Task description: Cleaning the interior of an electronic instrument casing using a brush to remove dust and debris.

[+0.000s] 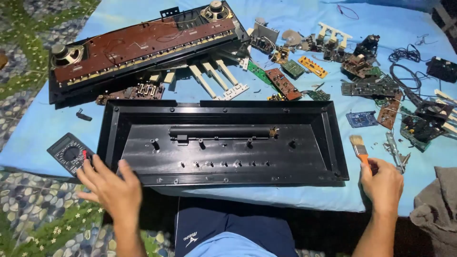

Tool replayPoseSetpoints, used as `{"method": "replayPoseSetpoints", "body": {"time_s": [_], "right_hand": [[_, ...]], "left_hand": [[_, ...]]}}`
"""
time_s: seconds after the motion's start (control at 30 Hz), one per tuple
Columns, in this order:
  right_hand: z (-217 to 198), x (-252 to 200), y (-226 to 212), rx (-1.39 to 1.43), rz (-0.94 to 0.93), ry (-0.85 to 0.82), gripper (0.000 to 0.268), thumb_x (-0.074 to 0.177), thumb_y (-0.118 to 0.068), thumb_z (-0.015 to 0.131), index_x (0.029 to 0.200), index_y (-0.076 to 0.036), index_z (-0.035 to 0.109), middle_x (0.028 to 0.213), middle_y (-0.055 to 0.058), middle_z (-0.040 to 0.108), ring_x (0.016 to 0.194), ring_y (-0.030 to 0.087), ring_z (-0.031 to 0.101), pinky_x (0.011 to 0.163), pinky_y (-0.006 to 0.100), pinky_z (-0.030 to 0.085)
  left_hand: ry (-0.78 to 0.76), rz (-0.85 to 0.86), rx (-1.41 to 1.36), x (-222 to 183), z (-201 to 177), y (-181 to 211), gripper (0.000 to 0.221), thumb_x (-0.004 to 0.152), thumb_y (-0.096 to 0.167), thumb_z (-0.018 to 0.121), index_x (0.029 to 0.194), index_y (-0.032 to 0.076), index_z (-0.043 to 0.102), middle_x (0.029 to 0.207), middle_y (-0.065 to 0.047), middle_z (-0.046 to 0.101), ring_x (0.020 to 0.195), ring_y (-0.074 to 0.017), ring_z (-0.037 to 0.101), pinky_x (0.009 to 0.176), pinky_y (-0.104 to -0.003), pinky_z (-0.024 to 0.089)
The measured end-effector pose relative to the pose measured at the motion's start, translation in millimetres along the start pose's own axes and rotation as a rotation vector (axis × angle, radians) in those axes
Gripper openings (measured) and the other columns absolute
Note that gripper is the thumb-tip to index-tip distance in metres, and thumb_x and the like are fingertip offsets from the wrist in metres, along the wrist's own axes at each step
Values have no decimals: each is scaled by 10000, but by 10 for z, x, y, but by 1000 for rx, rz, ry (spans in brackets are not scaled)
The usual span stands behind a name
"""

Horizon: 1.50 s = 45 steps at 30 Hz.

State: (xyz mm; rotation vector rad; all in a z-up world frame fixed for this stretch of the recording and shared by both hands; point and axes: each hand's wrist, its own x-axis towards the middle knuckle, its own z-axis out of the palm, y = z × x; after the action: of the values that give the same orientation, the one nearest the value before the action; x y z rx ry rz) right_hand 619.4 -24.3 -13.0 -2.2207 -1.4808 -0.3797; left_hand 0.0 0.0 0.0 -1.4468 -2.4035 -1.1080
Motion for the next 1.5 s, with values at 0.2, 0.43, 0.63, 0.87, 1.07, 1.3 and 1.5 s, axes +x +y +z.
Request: {"method": "replayPoseSetpoints", "body": {"time_s": [0.2, 0.43, 0.63, 0.87, 1.07, 1.3, 1.5], "right_hand": [[60, 147, -60, 75, -104, 156, 227, 990, -89, 756, 1171, 42, 796, 1012, 192, 741, 860, 337, 668, 815, 414, 528], [-114, 239, -626, 238, -125, 172, 221, 997, -22, 710, 1182, 83, 772, 1042, 227, 730, 840, 338, 668, 778, 427, 531], [-462, 176, -1463, 705, -268, -60, 107, 906, -82, 802, 1010, -108, 809, 905, 106, 756, 818, 301, 731, 624, 354, 569], [-660, 346, -1446, 643, -389, -195, 158, 734, -79, 874, 874, -75, 801, 950, 122, 785, 927, 306, 754, 806, 376, 601], [-551, 169, -1737, 1025, -337, -238, 233, 721, -10, 879, 937, -64, 810, 953, 123, 800, 900, 216, 751, 822, 331, 591], [-596, 209, -1888, 767, -306, 7, 56, 956, -107, 776, 925, -61, 783, 792, 132, 744, 706, 290, 725, 642, 367, 572], [-555, 217, -2120, 712, -402, -63, 168, 903, -176, 800, 821, -40, 745, 668, 186, 711, 648, 395, 711, 537, 459, 542]], "left_hand": [[67, 204, -65, -146, 205, 293, 627, 1072, 323, 469, 1599, 29, 297, 1683, -283, 257, 1562, -465, 143, 1093, -811, -107], [-54, 460, -123, -248, 532, 1038, 788, 1064, 467, 462, 1679, 196, 50, 1747, -99, -65, 1612, -315, -66, 1141, -774, -188], [-195, 612, 47, -335, 805, 1245, 515, 1028, 465, 455, 1482, 239, 545, 1654, -132, 376, 1545, -422, 249, 1068, -854, 18], [-367, 575, 102, -341, 760, 1159, 554, 1020, 401, 441, 1570, 347, 410, 1664, -135, 328, 1544, -444, 210, 1068, -848, 59], [-423, 615, 95, -318, 732, 1176, 591, 995, 270, 447, 1577, 345, 388, 1655, -122, 332, 1536, -447, 217, 1123, -796, 112], [-455, 549, 47, -344, 624, 1262, 514, 1046, 326, 426, 1557, 278, 439, 1649, -102, 356, 1546, -382, 234, 1149, -769, 62], [-450, 541, 22, -338, 587, 1291, 494, 1067, 362, 416, 1548, 256, 463, 1634, -111, 382, 1541, -382, 246, 1143, -777, 65]]}}
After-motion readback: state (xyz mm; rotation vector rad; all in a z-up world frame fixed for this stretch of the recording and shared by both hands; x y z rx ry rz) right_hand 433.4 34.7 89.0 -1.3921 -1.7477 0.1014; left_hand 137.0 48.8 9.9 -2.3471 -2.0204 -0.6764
